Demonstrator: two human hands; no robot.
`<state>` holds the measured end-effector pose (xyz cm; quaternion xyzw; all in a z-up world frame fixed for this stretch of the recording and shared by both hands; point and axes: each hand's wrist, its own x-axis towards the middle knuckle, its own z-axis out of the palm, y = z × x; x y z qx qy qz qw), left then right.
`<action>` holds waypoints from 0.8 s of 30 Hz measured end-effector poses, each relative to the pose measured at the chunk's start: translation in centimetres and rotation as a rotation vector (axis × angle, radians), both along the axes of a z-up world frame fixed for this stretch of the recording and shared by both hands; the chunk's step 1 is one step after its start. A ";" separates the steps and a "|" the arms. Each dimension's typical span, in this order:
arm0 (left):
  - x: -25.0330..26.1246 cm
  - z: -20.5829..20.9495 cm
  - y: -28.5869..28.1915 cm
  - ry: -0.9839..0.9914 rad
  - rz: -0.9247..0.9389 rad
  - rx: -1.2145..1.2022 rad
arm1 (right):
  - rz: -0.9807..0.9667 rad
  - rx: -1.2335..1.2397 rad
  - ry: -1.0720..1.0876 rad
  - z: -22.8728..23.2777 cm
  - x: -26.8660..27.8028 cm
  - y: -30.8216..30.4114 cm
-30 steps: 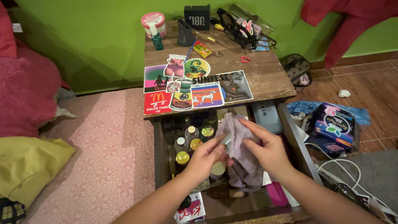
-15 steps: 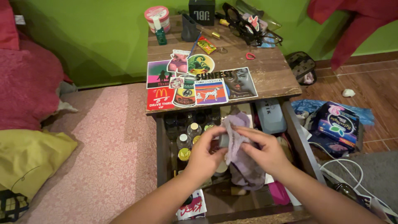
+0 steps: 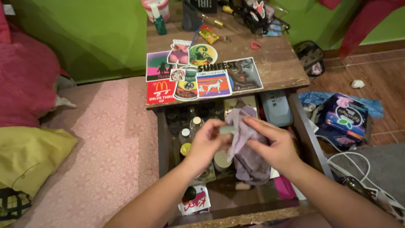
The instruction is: The person wipes various cosmetic items with a cloth, including bottles, a compact, and a small speaker, then places them back into a drawer.
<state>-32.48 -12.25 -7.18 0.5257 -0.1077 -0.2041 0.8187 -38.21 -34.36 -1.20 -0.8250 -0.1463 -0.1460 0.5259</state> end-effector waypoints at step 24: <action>-4.2 7.7 5.8 -0.705 -0.579 0.903 | 0.012 -0.750 0.210 1.8 1.2 0.0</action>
